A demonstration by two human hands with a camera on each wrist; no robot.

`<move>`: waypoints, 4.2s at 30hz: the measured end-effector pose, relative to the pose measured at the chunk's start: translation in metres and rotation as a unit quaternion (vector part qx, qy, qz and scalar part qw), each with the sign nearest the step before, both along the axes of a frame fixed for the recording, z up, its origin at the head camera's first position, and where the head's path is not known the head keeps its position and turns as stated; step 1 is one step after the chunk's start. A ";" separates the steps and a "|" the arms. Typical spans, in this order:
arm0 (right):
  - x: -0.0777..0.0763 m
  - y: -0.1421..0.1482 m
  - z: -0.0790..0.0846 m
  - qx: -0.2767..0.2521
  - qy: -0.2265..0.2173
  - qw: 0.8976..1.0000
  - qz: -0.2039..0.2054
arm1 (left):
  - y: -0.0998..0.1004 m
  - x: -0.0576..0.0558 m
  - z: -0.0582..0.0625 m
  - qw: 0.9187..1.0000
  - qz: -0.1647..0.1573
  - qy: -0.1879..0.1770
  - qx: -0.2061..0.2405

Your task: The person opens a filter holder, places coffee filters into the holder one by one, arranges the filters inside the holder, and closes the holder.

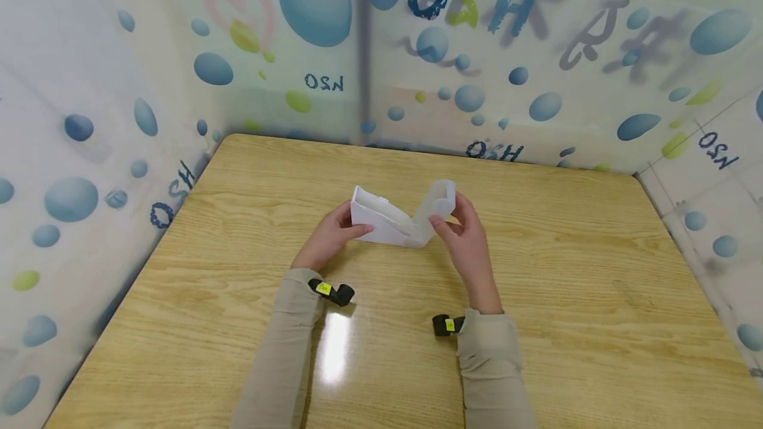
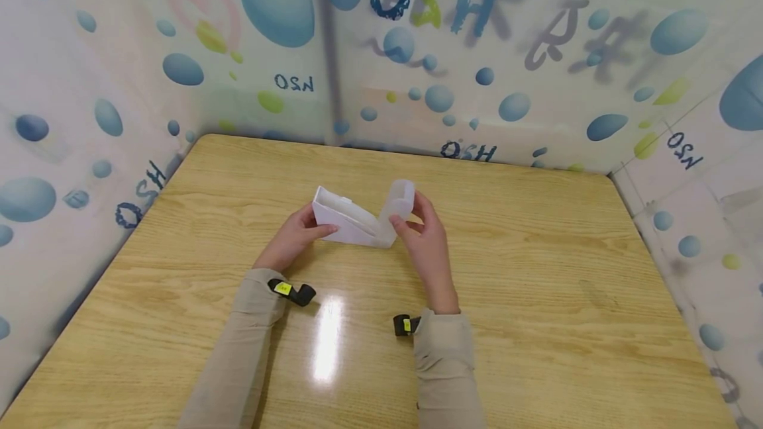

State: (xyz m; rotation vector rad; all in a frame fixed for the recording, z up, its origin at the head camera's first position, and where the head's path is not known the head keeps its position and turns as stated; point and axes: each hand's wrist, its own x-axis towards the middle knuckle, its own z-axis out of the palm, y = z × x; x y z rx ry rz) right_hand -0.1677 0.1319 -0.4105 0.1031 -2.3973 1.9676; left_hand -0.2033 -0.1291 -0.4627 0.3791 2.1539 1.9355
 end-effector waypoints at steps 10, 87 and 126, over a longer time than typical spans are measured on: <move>0.000 -0.007 -0.001 0.070 0.001 0.997 0.014 | -0.001 0.000 -0.001 1.000 -0.003 0.001 0.007; -0.002 -0.021 -0.015 0.268 0.015 0.958 0.100 | -0.001 0.004 0.010 1.000 0.001 -0.017 -0.021; -0.002 -0.030 -0.013 0.241 -0.016 0.964 0.114 | -0.008 0.000 0.003 0.999 0.020 0.000 -0.026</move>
